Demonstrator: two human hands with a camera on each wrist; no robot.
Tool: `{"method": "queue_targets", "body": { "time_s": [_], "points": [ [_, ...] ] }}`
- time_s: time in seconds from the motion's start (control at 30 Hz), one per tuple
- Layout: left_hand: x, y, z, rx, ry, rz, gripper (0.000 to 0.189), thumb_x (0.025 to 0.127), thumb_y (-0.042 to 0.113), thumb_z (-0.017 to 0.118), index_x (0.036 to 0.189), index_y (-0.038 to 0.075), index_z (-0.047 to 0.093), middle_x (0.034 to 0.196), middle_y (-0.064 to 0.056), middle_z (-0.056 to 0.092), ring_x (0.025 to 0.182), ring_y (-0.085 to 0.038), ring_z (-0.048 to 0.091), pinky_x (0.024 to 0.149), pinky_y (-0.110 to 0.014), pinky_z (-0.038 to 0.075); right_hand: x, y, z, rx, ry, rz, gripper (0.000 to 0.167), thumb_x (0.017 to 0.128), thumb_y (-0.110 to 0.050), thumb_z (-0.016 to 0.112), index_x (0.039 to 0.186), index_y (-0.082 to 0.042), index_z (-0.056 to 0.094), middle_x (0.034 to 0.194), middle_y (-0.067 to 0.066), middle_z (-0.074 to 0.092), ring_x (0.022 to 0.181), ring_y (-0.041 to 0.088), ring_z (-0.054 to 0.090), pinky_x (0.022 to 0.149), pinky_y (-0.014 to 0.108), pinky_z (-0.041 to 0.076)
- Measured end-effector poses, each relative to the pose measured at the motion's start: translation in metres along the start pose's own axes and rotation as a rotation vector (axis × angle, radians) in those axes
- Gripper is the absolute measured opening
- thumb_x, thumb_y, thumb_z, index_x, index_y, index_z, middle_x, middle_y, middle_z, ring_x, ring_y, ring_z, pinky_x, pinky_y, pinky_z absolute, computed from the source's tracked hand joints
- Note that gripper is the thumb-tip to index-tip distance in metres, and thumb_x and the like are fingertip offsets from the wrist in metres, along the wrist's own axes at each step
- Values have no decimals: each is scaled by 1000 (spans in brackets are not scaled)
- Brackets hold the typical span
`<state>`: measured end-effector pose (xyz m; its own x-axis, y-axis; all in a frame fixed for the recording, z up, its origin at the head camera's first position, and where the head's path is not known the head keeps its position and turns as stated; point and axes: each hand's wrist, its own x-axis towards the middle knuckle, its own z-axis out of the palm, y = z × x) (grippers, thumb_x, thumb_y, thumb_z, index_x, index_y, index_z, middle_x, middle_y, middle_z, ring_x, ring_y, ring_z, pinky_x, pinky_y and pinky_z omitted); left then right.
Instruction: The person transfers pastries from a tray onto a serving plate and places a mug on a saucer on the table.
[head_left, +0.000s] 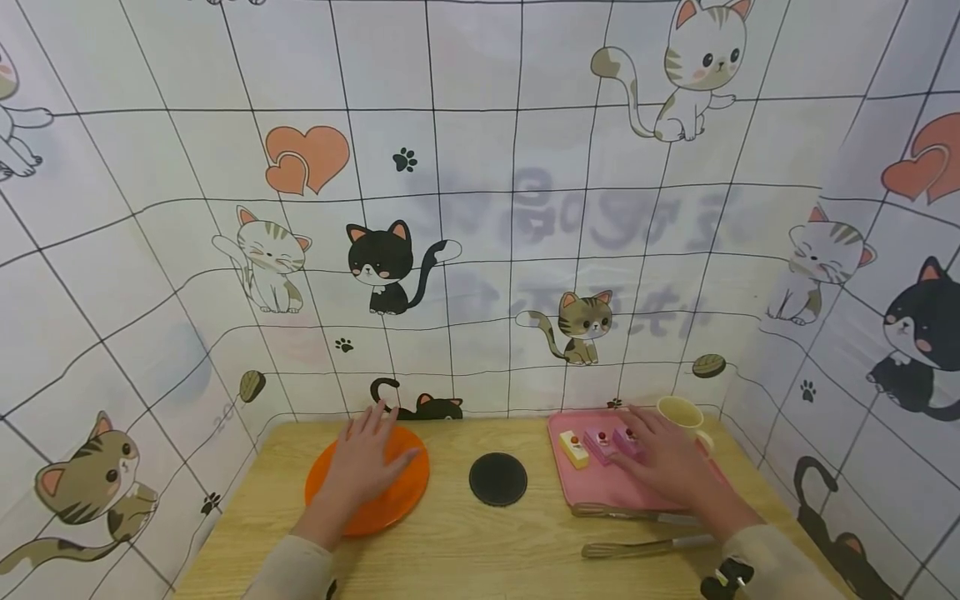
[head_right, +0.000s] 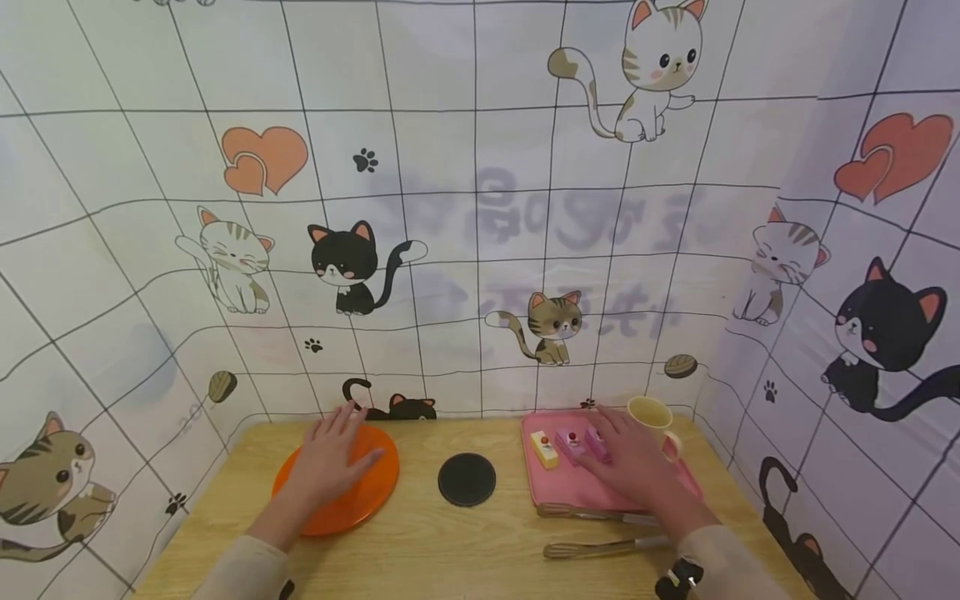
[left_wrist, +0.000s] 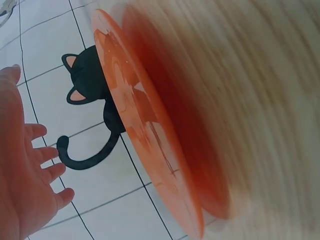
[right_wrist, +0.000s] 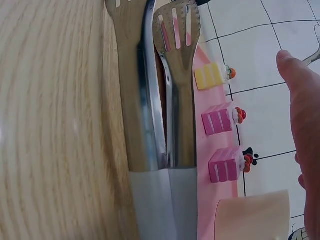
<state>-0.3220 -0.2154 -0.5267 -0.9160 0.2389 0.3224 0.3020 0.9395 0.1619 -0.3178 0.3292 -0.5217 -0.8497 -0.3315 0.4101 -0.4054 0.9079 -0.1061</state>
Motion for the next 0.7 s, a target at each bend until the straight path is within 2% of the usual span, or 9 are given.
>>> {"method": "queue_targets", "body": {
  "time_s": [0.13, 0.3, 0.5, 0.7],
  "points": [
    [-5, -8, -1, -21, 29, 14, 86, 106, 64, 65, 168, 7, 46, 175, -24, 38, 159, -48, 37, 128, -73, 26, -7, 2, -2, 12, -1, 0, 81, 100, -63, 76, 161, -13, 58, 159, 18, 58, 146, 48, 52, 115, 73, 45],
    [-11, -20, 0, -64, 44, 16, 81, 105, 59, 70, 165, 7, 51, 170, -24, 44, 155, -48, 43, 124, -73, 33, -20, 9, -3, 37, -26, 25, 77, 99, -55, 80, 156, -7, 62, 160, 20, 58, 148, 51, 49, 118, 75, 40],
    [-19, -36, -3, -73, 63, 8, 77, 105, 56, 71, 162, 8, 53, 166, -24, 50, 150, -49, 47, 119, -74, 38, -33, 15, 0, 140, 19, 5, 71, 96, -44, 87, 153, -7, 65, 156, 19, 62, 145, 49, 50, 116, 74, 40],
    [-30, -51, -5, -90, 84, -1, 75, 104, 56, 73, 156, 3, 60, 158, -22, 58, 145, -49, 53, 116, -73, 42, -43, 18, 0, 242, -19, 66, 70, 94, -46, 89, 150, -10, 67, 152, 15, 65, 143, 49, 52, 110, 76, 46]
  ]
}}
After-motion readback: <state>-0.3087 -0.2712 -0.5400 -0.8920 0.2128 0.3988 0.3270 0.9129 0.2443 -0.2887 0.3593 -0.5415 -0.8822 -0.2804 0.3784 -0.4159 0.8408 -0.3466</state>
